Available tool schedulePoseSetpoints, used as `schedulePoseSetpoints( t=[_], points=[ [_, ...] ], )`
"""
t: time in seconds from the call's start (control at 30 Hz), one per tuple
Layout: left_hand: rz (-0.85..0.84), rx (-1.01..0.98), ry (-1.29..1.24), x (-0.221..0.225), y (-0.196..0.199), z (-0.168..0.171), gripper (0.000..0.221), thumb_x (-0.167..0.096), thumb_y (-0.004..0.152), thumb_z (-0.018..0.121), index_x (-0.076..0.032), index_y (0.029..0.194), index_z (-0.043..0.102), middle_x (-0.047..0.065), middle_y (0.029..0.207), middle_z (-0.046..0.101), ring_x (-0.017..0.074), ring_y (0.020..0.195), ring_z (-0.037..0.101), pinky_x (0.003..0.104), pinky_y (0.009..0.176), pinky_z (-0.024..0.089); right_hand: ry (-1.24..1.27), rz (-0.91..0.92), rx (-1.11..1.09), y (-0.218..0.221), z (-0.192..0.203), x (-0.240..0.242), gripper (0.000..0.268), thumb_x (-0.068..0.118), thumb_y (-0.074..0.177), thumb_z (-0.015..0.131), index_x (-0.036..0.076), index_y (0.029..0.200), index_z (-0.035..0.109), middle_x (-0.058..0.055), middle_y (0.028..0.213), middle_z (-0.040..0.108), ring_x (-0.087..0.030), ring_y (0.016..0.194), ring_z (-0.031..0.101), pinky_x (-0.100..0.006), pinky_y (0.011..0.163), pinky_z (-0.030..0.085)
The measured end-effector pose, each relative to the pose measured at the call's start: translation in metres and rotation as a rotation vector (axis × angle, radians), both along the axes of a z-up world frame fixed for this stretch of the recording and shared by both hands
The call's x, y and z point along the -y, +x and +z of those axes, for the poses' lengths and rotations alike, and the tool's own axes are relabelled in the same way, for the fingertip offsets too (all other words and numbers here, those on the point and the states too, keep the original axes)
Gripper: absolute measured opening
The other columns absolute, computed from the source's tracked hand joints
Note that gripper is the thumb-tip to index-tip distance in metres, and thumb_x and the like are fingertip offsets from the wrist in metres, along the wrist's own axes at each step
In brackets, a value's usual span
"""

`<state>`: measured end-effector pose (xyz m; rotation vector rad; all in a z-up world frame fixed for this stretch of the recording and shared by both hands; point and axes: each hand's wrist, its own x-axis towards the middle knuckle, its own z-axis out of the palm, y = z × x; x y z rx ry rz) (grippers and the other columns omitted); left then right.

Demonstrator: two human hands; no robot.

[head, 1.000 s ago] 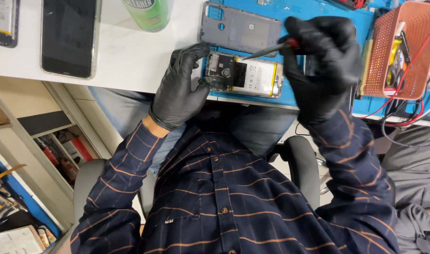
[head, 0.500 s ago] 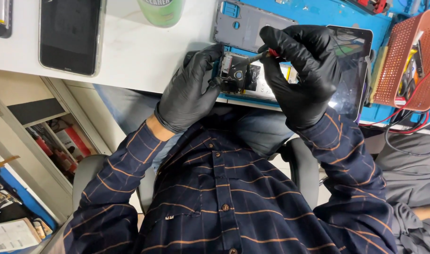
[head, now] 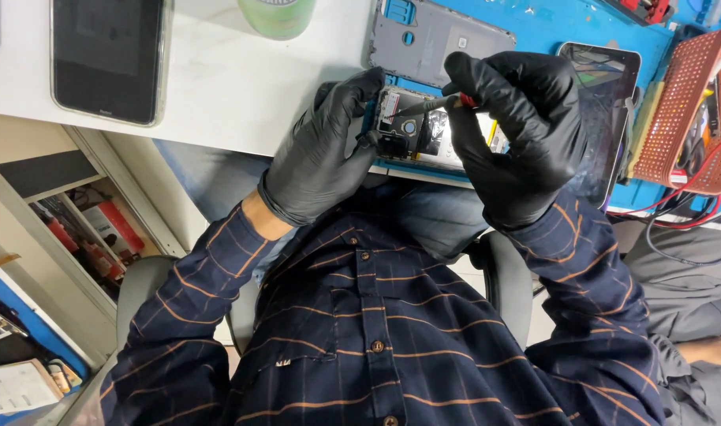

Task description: Disassembling a smartphone by unscrewing internal components and removing parts at a repair bench.

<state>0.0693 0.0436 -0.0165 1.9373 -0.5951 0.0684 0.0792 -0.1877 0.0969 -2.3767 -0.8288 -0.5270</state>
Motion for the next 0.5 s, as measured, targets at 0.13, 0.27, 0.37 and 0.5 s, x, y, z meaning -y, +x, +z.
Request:
schedulePoseSetpoints(
  t=[0.13,0.27,0.37,0.5],
  points=[
    [0.001,0.014,0.022,0.0,0.0,0.002,0.067,0.001,0.1,0.075,0.004,0.158,0.043,0.023,0.154,0.061,0.0428,0.143,0.058,0.049,0.128,0.05,-0.005,0.095,-0.069,0.002,0.009,0.0,0.051,-0.039,0.11,0.076,-0.006,0.148,0.067,-0.025,0.123,0.063,-0.044,0.112,0.071,-0.054,0.099,0.066],
    [-0.004,0.043,0.053,0.0,0.0,-0.003,0.075,0.003,0.097,0.073,0.001,0.162,0.037,0.023,0.154,0.061,0.0426,0.14,0.059,0.05,0.125,0.055,-0.025,0.101,-0.044,0.004,0.003,0.007,0.054,-0.038,0.112,0.079,-0.006,0.153,0.064,-0.026,0.124,0.06,-0.043,0.111,0.067,-0.052,0.094,0.065],
    [-0.014,0.014,0.057,0.0,0.001,-0.002,0.065,0.002,0.098,0.066,0.0,0.159,0.044,0.024,0.155,0.063,0.0436,0.142,0.059,0.051,0.126,0.051,-0.17,0.052,-0.012,0.0,0.008,0.005,0.048,-0.024,0.119,0.088,-0.003,0.156,0.067,-0.024,0.128,0.063,-0.042,0.113,0.07,-0.051,0.095,0.064],
    [-0.045,0.1,0.001,0.003,0.002,-0.006,0.06,0.008,0.1,0.068,-0.011,0.156,0.055,0.013,0.155,0.062,0.0399,0.142,0.059,0.051,0.125,0.053,-0.092,-0.067,-0.218,-0.004,0.011,-0.006,0.023,0.001,0.123,0.085,-0.001,0.138,0.067,-0.015,0.12,0.066,-0.03,0.099,0.071,-0.043,0.083,0.059]
  ],
)
